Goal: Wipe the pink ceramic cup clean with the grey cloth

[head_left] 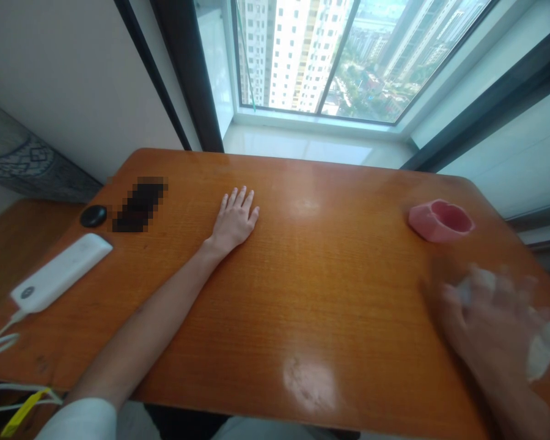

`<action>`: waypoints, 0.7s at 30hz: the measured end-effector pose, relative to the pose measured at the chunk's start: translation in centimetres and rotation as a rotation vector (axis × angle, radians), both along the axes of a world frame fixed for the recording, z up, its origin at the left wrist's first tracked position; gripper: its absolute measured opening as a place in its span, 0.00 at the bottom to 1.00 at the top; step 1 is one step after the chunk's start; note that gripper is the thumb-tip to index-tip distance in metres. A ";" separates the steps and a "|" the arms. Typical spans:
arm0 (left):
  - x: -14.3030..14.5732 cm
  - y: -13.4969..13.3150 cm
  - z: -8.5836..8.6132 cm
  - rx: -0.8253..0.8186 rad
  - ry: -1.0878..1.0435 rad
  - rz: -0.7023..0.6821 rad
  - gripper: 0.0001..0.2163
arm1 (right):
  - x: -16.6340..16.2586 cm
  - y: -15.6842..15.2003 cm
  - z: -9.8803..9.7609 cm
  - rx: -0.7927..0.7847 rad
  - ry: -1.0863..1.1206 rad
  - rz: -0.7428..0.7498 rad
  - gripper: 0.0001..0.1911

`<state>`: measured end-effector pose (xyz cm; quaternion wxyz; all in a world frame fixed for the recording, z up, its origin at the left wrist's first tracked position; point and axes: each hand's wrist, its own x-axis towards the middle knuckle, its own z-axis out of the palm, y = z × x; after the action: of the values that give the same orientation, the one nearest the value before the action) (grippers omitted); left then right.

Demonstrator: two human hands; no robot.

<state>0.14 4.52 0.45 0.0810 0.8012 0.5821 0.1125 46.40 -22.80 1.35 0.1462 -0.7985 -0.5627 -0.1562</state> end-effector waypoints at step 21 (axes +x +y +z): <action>-0.1 0.0 0.2 -0.005 -0.001 0.000 0.32 | -14.5 23.9 -0.7 -0.296 0.207 0.311 0.41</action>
<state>0.05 4.50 0.69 0.0832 0.8011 0.5821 0.1115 31.87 1.09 0.70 0.1066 -0.7268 -0.6776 0.0352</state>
